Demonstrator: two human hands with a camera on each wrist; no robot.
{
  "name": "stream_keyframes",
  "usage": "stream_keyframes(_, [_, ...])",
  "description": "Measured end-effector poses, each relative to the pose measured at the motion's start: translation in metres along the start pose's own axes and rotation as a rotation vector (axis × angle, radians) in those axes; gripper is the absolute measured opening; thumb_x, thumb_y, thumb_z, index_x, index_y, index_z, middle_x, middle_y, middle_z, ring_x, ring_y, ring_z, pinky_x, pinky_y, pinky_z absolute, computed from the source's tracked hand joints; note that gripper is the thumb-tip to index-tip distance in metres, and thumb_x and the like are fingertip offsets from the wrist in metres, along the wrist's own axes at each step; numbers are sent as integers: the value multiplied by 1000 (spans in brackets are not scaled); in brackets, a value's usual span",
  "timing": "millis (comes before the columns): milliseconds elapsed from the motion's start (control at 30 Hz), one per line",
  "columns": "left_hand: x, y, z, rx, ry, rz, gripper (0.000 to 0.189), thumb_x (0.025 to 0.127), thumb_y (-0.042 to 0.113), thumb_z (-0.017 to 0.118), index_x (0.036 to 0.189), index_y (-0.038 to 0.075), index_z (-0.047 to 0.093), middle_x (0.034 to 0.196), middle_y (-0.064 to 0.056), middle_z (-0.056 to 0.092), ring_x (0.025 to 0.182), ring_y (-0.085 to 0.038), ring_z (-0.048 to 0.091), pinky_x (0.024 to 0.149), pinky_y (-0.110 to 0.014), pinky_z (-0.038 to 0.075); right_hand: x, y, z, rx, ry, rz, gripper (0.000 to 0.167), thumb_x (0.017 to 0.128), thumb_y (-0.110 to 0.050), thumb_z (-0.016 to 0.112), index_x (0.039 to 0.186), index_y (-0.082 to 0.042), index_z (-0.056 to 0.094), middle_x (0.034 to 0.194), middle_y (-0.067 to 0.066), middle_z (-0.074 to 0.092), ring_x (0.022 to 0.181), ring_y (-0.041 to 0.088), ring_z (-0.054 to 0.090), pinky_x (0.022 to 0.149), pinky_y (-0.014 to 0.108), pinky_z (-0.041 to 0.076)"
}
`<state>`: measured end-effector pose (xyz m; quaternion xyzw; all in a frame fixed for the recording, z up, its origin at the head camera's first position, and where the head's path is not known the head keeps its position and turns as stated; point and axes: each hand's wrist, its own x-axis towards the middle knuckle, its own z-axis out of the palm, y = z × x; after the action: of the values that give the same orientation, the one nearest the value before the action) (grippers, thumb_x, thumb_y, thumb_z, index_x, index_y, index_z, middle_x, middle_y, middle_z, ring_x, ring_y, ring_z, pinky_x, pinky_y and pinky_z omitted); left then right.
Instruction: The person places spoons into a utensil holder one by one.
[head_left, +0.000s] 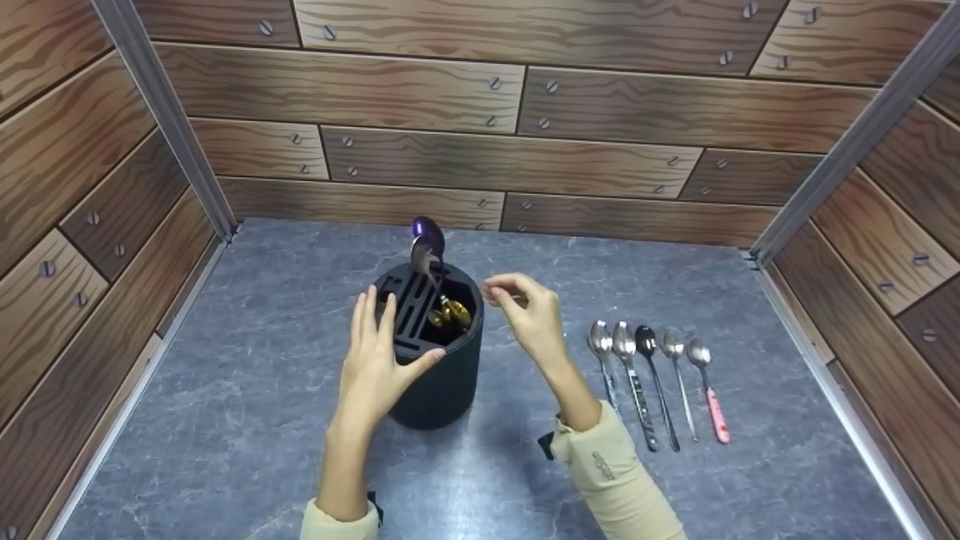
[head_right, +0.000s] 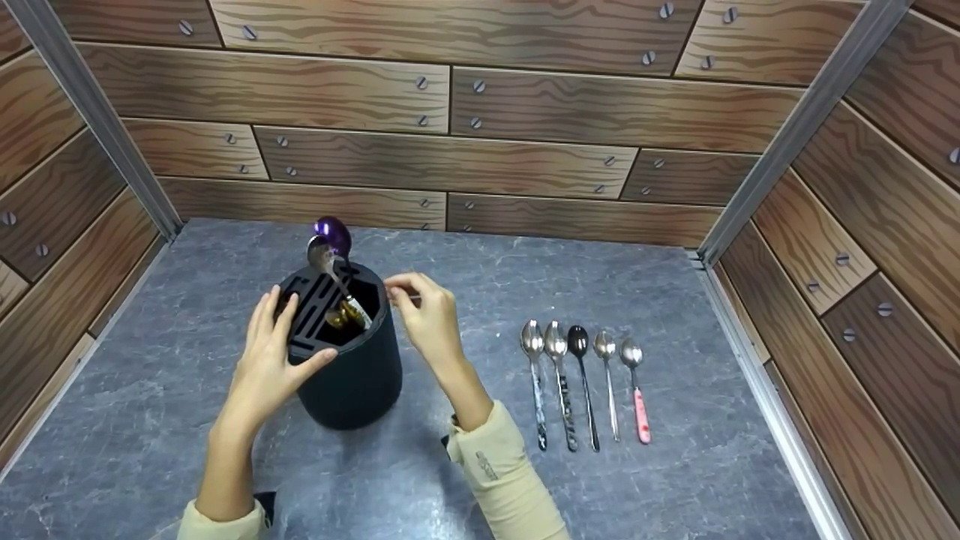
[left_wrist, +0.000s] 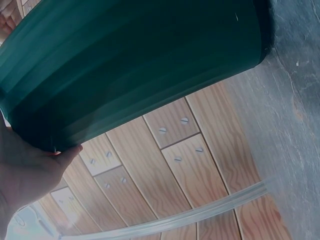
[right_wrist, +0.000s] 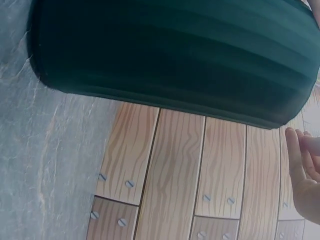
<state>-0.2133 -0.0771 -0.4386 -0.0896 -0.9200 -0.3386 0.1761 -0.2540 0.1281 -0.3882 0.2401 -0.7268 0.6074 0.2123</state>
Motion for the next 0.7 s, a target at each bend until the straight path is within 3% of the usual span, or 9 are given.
stream_keyframes(233, [0, 0, 1, 8, 12, 12, 100, 73, 67, 59, 143, 2, 27, 151, -15, 7, 137, -29, 3, 90, -54, 40, -9, 2, -13, -41, 36, 40, 8, 82, 16, 56, 88, 18, 61, 84, 28, 63, 76, 39, 64, 69, 31, 54])
stream_keyframes(500, [0, 0, 0, 5, 4, 1, 101, 73, 67, 59, 144, 2, 27, 151, -15, 7, 137, -27, 1, 90, -54, 40, -15, 5, -26, -150, 80, 30, 8, 82, 15, 57, 88, 16, 62, 83, 25, 63, 75, 37, 64, 68, 29, 53])
stream_keyframes(700, [0, 0, 0, 13, 9, 3, 101, 72, 68, 58, 144, 3, 28, 151, -15, 7, 137, -27, 1, 89, -53, 40, -21, 20, -36, -188, 112, 55, 8, 81, 15, 58, 88, 15, 62, 84, 25, 64, 74, 36, 65, 67, 29, 54])
